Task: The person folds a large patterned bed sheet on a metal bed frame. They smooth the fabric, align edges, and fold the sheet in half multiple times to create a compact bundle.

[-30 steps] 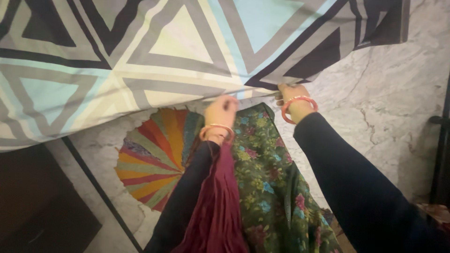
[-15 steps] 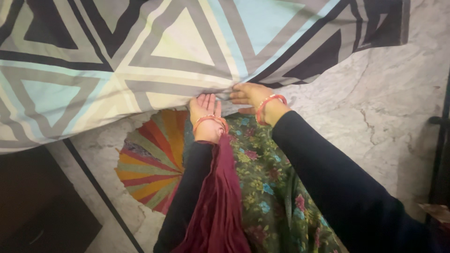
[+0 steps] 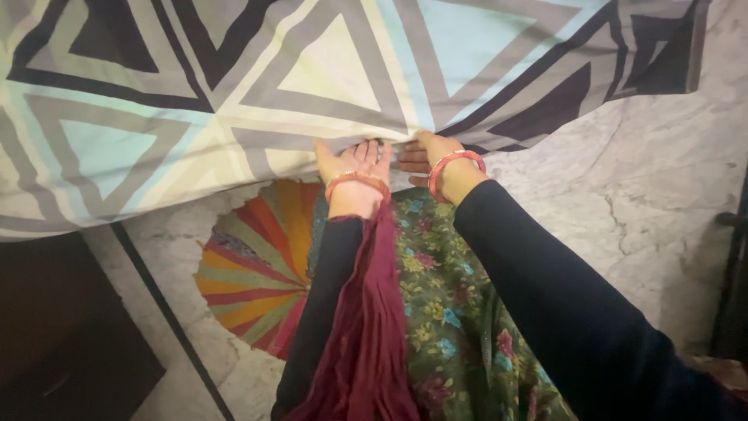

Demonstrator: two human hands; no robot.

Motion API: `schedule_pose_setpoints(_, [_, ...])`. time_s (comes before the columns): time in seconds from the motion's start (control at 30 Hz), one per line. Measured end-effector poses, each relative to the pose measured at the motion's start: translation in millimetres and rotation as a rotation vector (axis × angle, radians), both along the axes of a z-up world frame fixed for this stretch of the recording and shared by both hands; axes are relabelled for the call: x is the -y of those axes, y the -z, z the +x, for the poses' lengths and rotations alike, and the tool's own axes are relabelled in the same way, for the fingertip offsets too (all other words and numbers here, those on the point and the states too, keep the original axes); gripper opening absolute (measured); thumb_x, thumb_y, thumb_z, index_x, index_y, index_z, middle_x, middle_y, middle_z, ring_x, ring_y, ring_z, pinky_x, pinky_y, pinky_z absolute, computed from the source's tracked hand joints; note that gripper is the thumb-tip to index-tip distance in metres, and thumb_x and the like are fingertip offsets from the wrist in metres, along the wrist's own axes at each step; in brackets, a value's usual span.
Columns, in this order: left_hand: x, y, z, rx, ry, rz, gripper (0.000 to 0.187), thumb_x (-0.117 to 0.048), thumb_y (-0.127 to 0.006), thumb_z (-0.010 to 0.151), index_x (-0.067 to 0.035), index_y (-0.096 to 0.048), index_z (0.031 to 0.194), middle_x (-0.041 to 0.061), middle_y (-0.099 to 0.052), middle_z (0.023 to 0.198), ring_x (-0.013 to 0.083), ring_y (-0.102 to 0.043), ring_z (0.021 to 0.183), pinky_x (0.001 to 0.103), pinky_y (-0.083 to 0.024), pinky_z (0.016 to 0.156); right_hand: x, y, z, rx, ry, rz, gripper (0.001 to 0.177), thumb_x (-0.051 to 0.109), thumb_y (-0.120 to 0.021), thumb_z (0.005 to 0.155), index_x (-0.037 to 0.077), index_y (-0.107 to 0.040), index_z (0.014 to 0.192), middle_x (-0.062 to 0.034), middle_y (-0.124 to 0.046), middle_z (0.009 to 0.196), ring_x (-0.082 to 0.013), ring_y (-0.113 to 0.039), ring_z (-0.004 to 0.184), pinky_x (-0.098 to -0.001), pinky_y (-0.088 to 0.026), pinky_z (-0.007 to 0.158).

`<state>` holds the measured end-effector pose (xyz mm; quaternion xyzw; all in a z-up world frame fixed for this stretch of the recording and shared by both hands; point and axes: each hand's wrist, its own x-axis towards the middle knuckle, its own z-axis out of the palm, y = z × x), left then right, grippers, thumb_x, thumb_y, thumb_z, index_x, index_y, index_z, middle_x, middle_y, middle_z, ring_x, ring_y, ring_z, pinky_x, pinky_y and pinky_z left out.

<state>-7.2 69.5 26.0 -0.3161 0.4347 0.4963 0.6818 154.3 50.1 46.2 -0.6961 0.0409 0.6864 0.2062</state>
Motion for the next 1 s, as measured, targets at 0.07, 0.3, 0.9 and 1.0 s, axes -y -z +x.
schedule_pose_setpoints(0.07, [-7.0, -9.1, 1.6, -0.04, 0.014, -0.06, 0.121, -0.077, -0.055, 0.082, -0.001, -0.006, 0.162, 0.016, -0.017, 0.17, 0.0309, -0.022, 0.155, 0.056, -0.022, 0.123, -3.7, 0.8, -2.7, -0.008, -0.024, -0.015, 0.043, 0.039, -0.045, 0.102, 0.007, -0.068, 0.121, -0.0082, -0.077, 0.12, -0.0242, -0.073, 0.107, -0.0414, -0.053, 0.086])
schedule_pose_setpoints(0.3, [-17.2, -28.9, 5.0, -0.051, 0.077, -0.136, 0.128, -0.083, -0.057, 0.07, -0.003, -0.012, 0.16, 0.012, -0.026, 0.167, 0.0268, -0.027, 0.153, 0.058, -0.021, 0.12, -5.7, 0.0, -5.0, 0.002, -0.004, -0.015, 0.045, 0.037, -0.043, 0.102, 0.006, -0.069, 0.122, -0.0107, -0.077, 0.121, -0.0269, -0.073, 0.107, -0.0404, -0.054, 0.088])
schedule_pose_setpoints(0.9, [-7.4, -16.4, -5.8, -0.061, 0.079, 0.217, 0.141, -0.084, -0.072, 0.063, 0.007, -0.019, 0.157, 0.018, -0.026, 0.166, 0.0343, -0.025, 0.154, 0.057, -0.017, 0.122, -21.6, 3.0, -8.9, -0.194, 0.254, 0.066, 0.041, 0.019, -0.05, 0.092, -0.006, -0.057, 0.123, -0.0228, -0.069, 0.13, -0.0386, -0.068, 0.121, -0.048, -0.057, 0.1])
schedule_pose_setpoints(1.0, [-10.7, -12.3, -3.6, -0.091, 0.092, 0.221, 0.136, -0.081, -0.072, 0.057, -0.002, -0.02, 0.156, 0.015, -0.026, 0.164, 0.0355, -0.026, 0.15, 0.061, -0.019, 0.122, -25.7, 2.1, -9.2, -0.268, 0.432, 0.125, 0.025, 0.012, -0.051, 0.089, 0.001, -0.053, 0.111, -0.0185, -0.064, 0.126, -0.0374, -0.064, 0.121, -0.0573, -0.054, 0.101])
